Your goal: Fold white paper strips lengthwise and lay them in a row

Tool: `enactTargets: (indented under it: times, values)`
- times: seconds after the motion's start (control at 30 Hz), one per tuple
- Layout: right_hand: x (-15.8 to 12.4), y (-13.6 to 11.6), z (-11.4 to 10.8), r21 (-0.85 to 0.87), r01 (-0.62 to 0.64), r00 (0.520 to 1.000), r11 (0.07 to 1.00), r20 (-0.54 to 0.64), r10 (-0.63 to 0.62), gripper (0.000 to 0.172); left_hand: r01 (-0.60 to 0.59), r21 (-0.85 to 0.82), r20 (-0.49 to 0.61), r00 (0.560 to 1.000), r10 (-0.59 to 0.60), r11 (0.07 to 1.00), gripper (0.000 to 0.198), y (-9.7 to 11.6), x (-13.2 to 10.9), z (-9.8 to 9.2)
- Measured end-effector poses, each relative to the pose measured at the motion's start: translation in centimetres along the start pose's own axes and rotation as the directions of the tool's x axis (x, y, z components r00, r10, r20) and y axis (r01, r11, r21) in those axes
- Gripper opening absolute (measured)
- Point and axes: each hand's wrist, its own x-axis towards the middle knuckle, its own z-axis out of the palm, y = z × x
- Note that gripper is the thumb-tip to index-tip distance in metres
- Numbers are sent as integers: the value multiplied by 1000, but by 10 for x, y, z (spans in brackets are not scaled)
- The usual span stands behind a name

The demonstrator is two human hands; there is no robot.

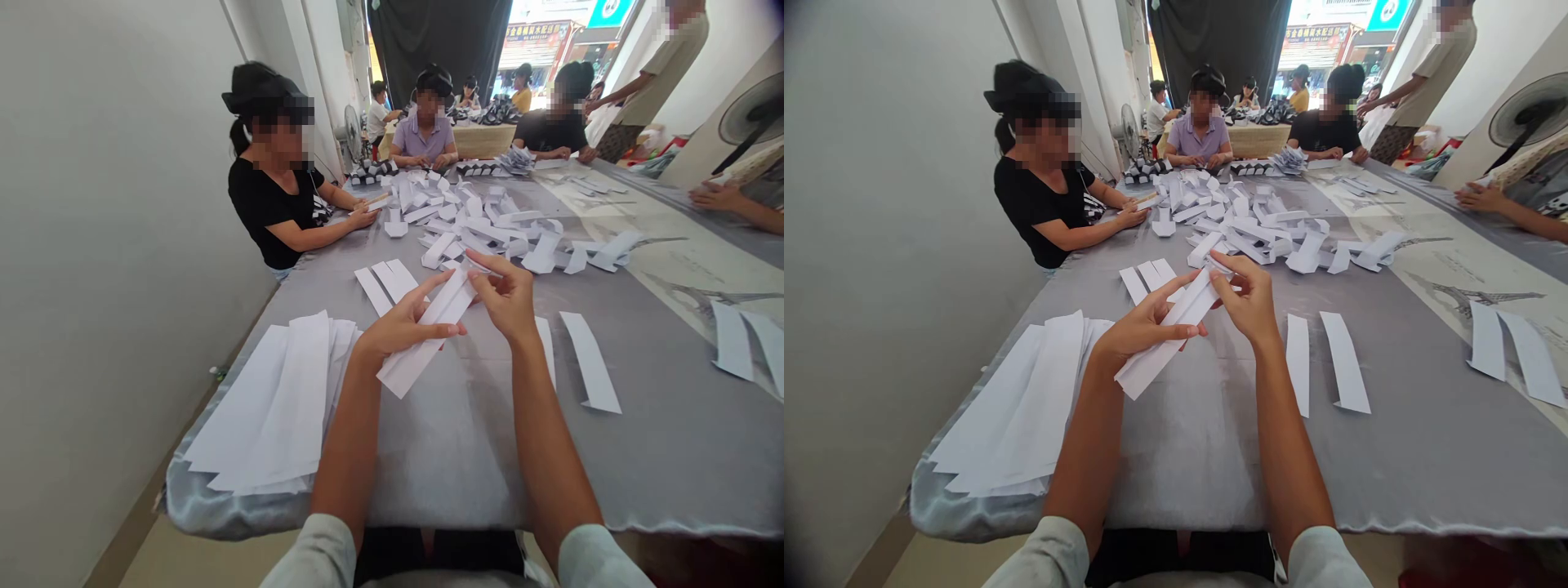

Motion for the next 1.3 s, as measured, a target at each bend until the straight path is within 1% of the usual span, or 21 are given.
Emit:
enactTargets:
  times: [0.07, 0.13, 0.23, 0.3, 0.47, 0.53, 0.63, 0.7, 0.8, 0.87, 0.9, 0.93, 0.97, 1.03, 1.1, 1.13, 1.17, 1.2, 1.23, 1.27, 1.3]
  values:
    - [0, -2, 0, 36, -24, 999, 999, 22, 23, 50, -10, -8, -4, 1000, 10, 1000, 112, -2, 0, -1]
    - [1, -1, 0, 70, -55, 998, 996, -12, 56, 53, -17, 0, -9, 1000, 17, 1000, 109, -3, 0, -2]
    - [4, 4, 0, 99, -71, 992, 993, -94, 80, 45, -29, 24, -11, 1000, 29, 999, 105, -3, -1, -3]
    - [5, 5, -2, 119, -93, 989, 989, -101, 105, 43, -36, 37, -13, 999, 36, 999, 103, -2, -2, -3]
    - [5, 1, -7, 172, -199, 980, 965, 22, 198, 33, -51, 63, 13, 999, 50, 997, 101, -1, -1, -4]
    - [5, -1, -9, 165, -199, 980, 966, 38, 196, 31, -50, 71, 30, 998, 48, 996, 101, -1, -1, -5]
    - [6, 0, -9, 151, -146, 987, 978, -46, 155, 30, -17, 98, 22, 1000, 15, 995, 98, -3, 0, -9]
    - [8, 3, -10, 134, -106, 985, 985, -122, 122, 31, 38, 139, 0, 999, -38, 990, 87, -5, -1, -15]
    - [10, 8, -12, 72, -64, 967, 995, -242, 80, 33, 133, 204, -61, 990, -123, 970, 51, -12, -3, -28]
    - [11, 10, -14, 29, -61, 944, 998, -323, 67, 33, 149, 213, -161, 980, -116, 966, 38, -18, -4, -37]
    - [12, 11, -16, 20, -63, 931, 998, -359, 66, 34, 135, 202, -244, 966, -84, 970, 36, -22, -4, -41]
    - [12, 12, -17, 23, -65, 921, 998, -384, 69, 34, 101, 178, -349, 936, -33, 979, 36, -26, -2, -44]
    - [13, 12, -19, 37, -66, 915, 997, -397, 76, 34, 54, 143, -453, 891, 17, 988, 37, -30, 0, -47]
    - [12, 11, -21, 92, -78, 919, 993, -380, 108, 37, -74, 49, -629, 772, 88, 996, 41, -37, 8, -50]
    - [11, 9, -21, 156, -130, 941, 979, -293, 172, 43, -229, -55, -754, 647, 110, 972, 46, -40, 17, -48]
    - [10, 7, -19, 185, -172, 950, 967, -227, 213, 46, -307, -106, -797, 595, 104, 946, 48, -40, 21, -46]
    - [9, 5, -17, 214, -214, 954, 953, -165, 251, 47, -372, -154, -822, 562, 90, 915, 49, -39, 24, -44]
    - [7, 3, -13, 243, -249, 952, 937, -116, 283, 49, -417, -195, -830, 553, 77, 888, 50, -38, 27, -41]
    - [5, 1, -8, 273, -274, 948, 922, -83, 306, 50, -438, -228, -821, 567, 70, 870, 51, -36, 29, -37]
    - [4, 0, -1, 306, -287, 945, 908, -65, 320, 51, -436, -251, -799, 598, 70, 865, 52, -34, 30, -33]
    - [2, -2, 6, 337, -294, 942, 895, -55, 330, 52, -418, -262, -764, 640, 77, 870, 52, -33, 31, -28]
